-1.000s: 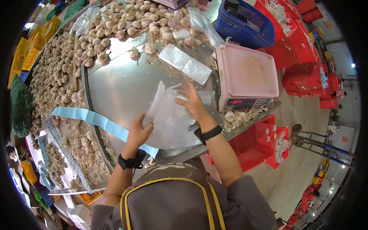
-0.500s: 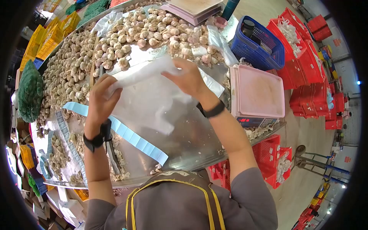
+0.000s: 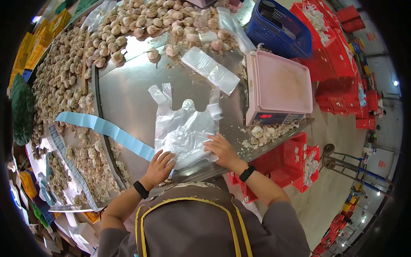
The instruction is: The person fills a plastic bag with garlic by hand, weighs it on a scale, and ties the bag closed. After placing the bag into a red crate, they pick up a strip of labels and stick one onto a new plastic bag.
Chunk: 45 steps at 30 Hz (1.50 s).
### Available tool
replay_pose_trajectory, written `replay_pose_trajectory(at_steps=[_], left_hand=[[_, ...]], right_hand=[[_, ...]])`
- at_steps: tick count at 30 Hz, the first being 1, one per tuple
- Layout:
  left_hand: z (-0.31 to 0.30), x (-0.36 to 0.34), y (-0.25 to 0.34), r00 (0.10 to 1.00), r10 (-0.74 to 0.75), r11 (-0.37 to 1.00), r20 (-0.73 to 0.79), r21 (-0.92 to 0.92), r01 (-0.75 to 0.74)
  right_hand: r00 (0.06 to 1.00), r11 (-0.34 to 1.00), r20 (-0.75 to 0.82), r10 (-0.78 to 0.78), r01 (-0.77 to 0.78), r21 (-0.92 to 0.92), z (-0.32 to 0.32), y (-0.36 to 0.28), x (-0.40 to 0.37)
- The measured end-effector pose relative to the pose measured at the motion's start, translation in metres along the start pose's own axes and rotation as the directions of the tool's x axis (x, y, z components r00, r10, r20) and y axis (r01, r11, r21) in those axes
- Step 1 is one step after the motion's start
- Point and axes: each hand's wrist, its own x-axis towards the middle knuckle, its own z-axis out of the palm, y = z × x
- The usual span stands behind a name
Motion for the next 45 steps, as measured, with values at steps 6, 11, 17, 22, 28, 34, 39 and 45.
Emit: replay_pose_trajectory(at_steps=[6, 11, 17, 22, 28, 34, 39, 45], left_hand=[[-0.014, 0.008, 0.003, 0.983, -0.132, 0.943, 0.127, -0.290, 0.164], [-0.054, 0.051, 0.000, 0.907, -0.306, 0.760, 0.290, -0.500, 0.416], [-0.006, 0.099, -0.073, 0.862, -0.461, 0.667, 0.208, -0.560, 0.492], [-0.033, 0.098, -0.066, 0.829, -0.507, 0.591, 0.236, -0.605, 0.533], [-0.041, 0.082, -0.046, 0.878, -0.263, 0.683, 0.401, -0.565, 0.463], [-0.001, 0.064, -0.018, 0.880, -0.115, 0.854, 0.461, -0.406, 0.324], [-0.019, 0.065, -0.001, 0.777, 0.020, 0.730, 0.629, -0.540, 0.419], [-0.056, 0.100, -0.039, 0.854, -0.184, 0.467, 0.486, -0.722, 0.511]], right_hand=[[0.984, 0.989, 0.140, 0.114, -0.126, 0.081, 0.022, 0.023, -0.020], [0.814, 0.664, 0.339, 0.471, -0.580, 0.472, 0.011, 0.041, -0.016], [0.609, 0.350, 0.384, 0.694, -0.752, 0.559, 0.006, 0.050, 0.008], [0.554, 0.378, 0.302, 0.776, -0.791, 0.481, 0.001, 0.049, 0.008], [0.641, 0.677, 0.750, 0.165, -0.626, 0.386, -0.039, 0.040, 0.014], [0.825, 0.655, 0.249, 0.508, -0.558, 0.510, -0.072, 0.080, 0.095], [0.862, 0.956, -0.449, 0.235, -0.289, -0.056, -0.060, 0.136, 0.179], [0.963, 0.922, -0.231, 0.140, -0.212, -0.323, -0.066, 0.164, 0.206]])
